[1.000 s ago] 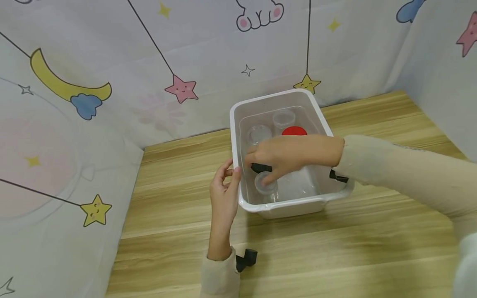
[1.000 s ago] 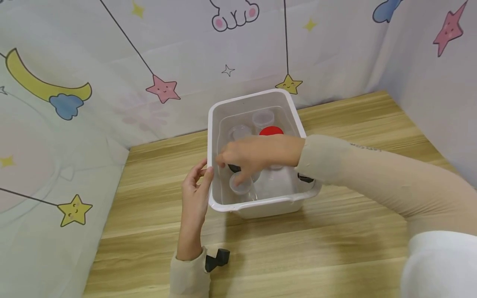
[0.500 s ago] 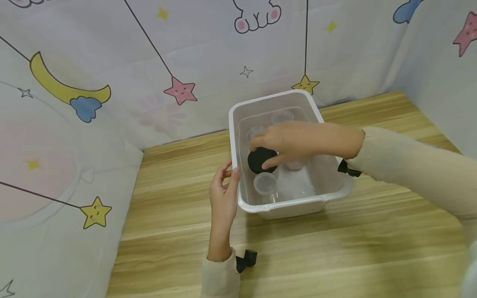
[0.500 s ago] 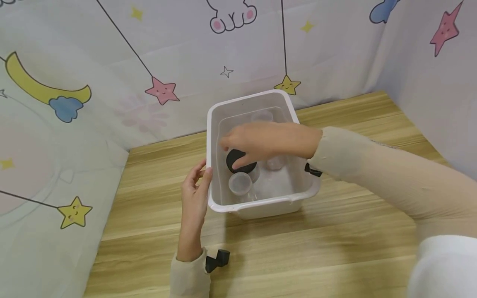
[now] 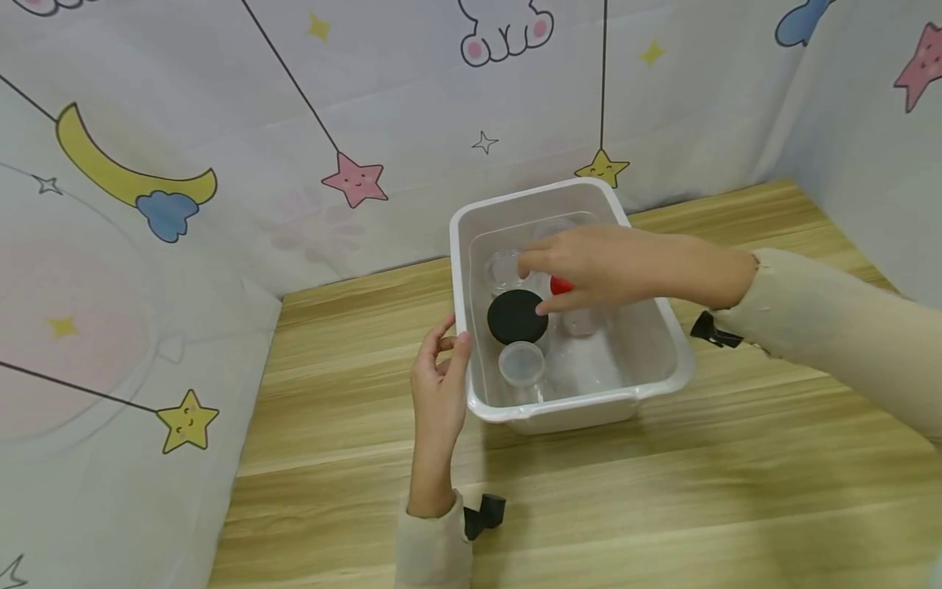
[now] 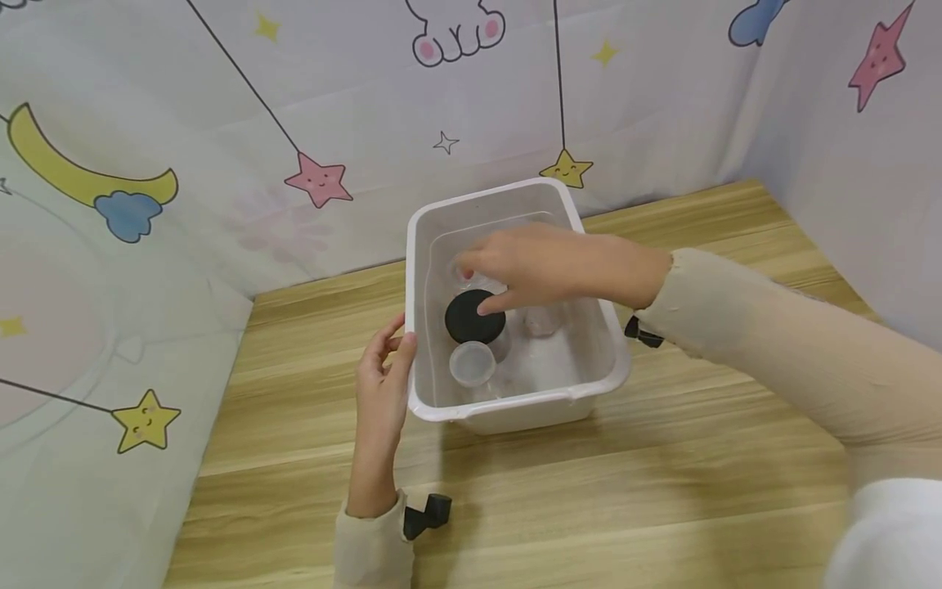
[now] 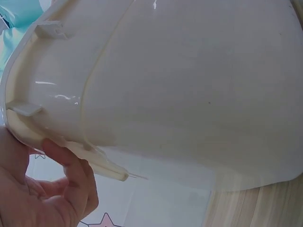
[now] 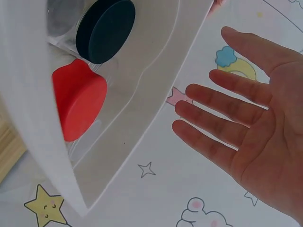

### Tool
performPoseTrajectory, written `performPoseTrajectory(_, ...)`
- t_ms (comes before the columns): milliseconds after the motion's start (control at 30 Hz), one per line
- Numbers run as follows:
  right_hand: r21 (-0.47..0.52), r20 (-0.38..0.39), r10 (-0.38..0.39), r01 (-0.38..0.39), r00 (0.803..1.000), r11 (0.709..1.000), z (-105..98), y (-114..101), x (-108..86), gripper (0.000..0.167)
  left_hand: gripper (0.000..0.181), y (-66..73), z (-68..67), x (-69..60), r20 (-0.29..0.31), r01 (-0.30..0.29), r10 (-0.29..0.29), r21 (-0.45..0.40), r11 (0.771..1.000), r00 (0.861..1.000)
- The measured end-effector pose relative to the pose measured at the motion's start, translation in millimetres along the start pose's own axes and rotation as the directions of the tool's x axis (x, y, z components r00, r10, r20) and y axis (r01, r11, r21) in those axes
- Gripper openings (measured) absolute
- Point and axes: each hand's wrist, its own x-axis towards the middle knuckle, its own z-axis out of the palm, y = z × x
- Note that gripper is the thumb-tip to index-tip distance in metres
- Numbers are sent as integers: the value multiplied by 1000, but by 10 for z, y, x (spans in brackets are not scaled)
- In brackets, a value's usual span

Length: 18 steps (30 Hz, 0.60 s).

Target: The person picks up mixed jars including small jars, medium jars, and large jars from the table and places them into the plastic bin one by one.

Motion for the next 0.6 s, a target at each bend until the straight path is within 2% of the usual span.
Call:
performPoseTrajectory(167,-16,-62,-8,7,998,1000,0,52,-69,36,42,12,-19,16,-6,-14,14,35,999,1000)
performPoseTrajectory(400,-10,-113,79,-81,990,997,17,129,-223,27,47,8,-72,56,9,-37,36,126,991,999)
performPoseTrajectory(600,-61,-203,35,-48,978,997,71,214,-314,25,50,13,-153,88,69,-80,68,194,978,995)
